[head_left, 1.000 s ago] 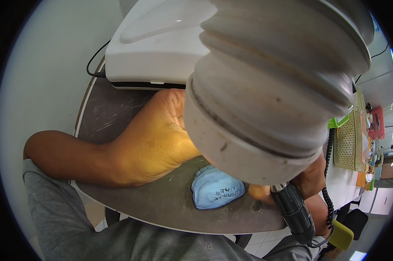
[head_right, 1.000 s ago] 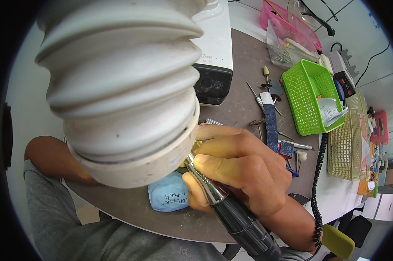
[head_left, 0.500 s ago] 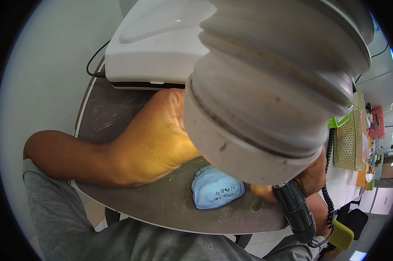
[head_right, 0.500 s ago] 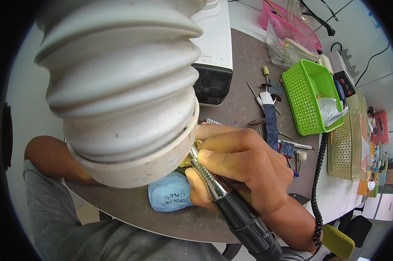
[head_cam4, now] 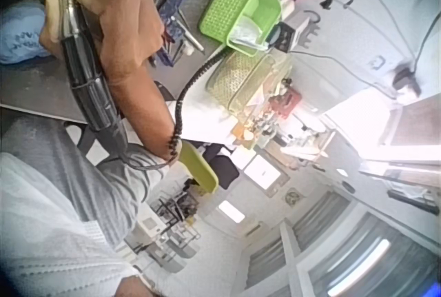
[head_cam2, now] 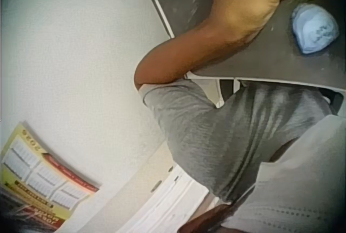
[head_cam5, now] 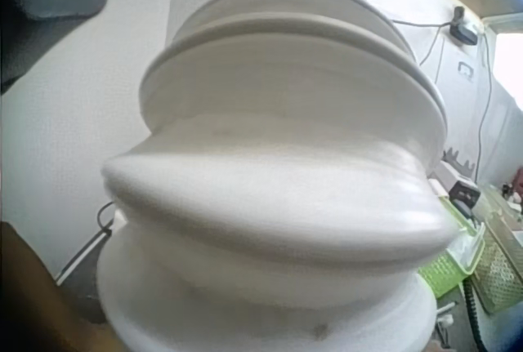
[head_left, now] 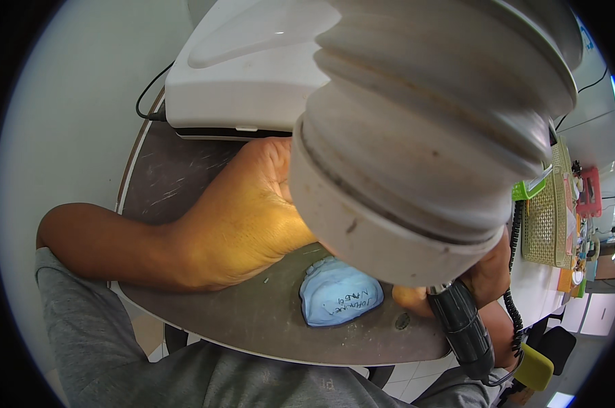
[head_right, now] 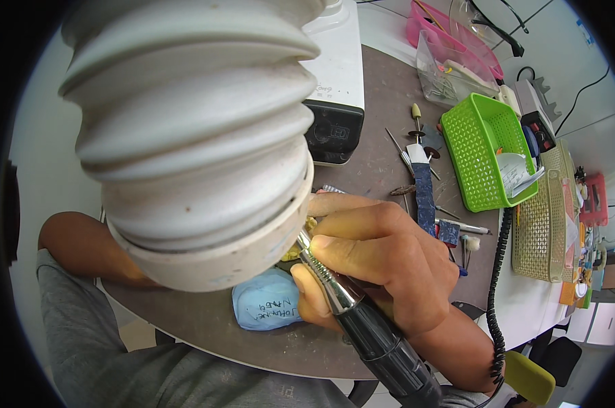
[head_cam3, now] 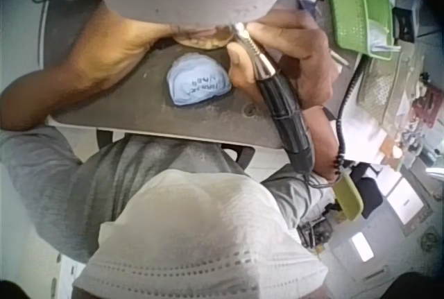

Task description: The recorder uses a hand tool and a rotary dental drill to trim and refine a plaster dental model.

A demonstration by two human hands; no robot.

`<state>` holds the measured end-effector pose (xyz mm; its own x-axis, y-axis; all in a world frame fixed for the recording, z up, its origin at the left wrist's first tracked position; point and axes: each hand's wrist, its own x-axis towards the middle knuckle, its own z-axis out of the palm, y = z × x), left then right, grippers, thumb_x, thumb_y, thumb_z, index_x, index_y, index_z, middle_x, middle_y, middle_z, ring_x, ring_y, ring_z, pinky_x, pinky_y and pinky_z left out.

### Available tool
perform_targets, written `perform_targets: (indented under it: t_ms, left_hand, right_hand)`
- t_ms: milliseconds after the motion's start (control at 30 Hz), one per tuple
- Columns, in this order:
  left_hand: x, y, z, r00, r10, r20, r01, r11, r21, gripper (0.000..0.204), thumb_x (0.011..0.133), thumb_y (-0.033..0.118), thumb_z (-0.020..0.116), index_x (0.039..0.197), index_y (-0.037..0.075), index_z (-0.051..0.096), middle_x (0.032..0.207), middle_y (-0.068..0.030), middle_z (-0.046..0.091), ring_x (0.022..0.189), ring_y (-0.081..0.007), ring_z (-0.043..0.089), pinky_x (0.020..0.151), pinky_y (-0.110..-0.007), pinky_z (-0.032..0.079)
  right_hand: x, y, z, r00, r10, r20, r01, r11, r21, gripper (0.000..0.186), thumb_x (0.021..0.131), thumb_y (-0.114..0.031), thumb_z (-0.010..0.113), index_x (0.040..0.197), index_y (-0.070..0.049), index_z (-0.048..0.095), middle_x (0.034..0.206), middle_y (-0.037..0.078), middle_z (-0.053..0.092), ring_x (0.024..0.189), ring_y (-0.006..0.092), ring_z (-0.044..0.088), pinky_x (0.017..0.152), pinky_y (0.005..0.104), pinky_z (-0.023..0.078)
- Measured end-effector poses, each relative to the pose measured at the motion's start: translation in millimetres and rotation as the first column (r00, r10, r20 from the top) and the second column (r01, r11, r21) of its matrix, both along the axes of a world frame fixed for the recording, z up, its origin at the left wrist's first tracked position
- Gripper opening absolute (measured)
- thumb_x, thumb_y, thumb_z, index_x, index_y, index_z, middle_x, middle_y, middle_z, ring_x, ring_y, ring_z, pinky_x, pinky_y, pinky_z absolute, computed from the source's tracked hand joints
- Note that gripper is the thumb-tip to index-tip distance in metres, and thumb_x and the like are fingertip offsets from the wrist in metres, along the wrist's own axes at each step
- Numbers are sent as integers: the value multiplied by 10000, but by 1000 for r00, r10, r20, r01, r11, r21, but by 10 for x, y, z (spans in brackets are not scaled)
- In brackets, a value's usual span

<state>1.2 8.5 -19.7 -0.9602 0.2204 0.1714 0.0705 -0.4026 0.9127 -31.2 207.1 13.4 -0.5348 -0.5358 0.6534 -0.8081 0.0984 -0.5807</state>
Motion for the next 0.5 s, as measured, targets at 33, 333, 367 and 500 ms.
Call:
perform_targets:
  t_ms: [33, 333, 367, 500]
  left_hand:
    - [-14, 1, -8, 996, -42, 77, 38, 998, 53, 355, 786, 2, 695, 1110, -51, 560, 1085, -87, 639, 1001, -125, 592, 927, -284, 469]
    - [-15, -36, 46, 1000, 13, 7, -13, 999, -34, 339, 766, 21, 718, 1073, -24, 580, 1025, -74, 656, 946, -122, 604, 866, -270, 483]
    - [-41, 4, 11, 972, 73, -224, -109, 982, -154, 332, 759, 32, 728, 1055, -20, 587, 997, -71, 663, 922, -117, 609, 840, -262, 486]
    - [8, -66, 86, 927, 173, -333, -300, 875, -380, 278, 759, 17, 720, 1005, -23, 596, 916, -62, 668, 833, -121, 628, 757, -251, 507]
  right_hand:
    - [-6, 8, 3, 1000, 10, -23, -10, 1000, 7, 332, 657, -9, 792, 896, 46, 569, 788, 181, 632, 738, 291, 681, 574, 298, 543]
    - [-134, 0, -34, 998, 33, -59, -33, 999, -4, 312, 791, -113, 722, 985, 39, 531, 807, 135, 636, 631, 188, 629, 576, 241, 512]
    - [-86, -45, -51, 997, 6, 76, 3, 994, -109, 327, 783, -105, 731, 995, 31, 522, 822, 122, 636, 647, 157, 626, 571, 232, 501]
    - [-69, -156, -116, 897, -40, 440, 54, 998, -19, 586, 762, -258, 753, 1155, 19, 419, 987, 111, 602, 850, 168, 609, 747, 293, 491]
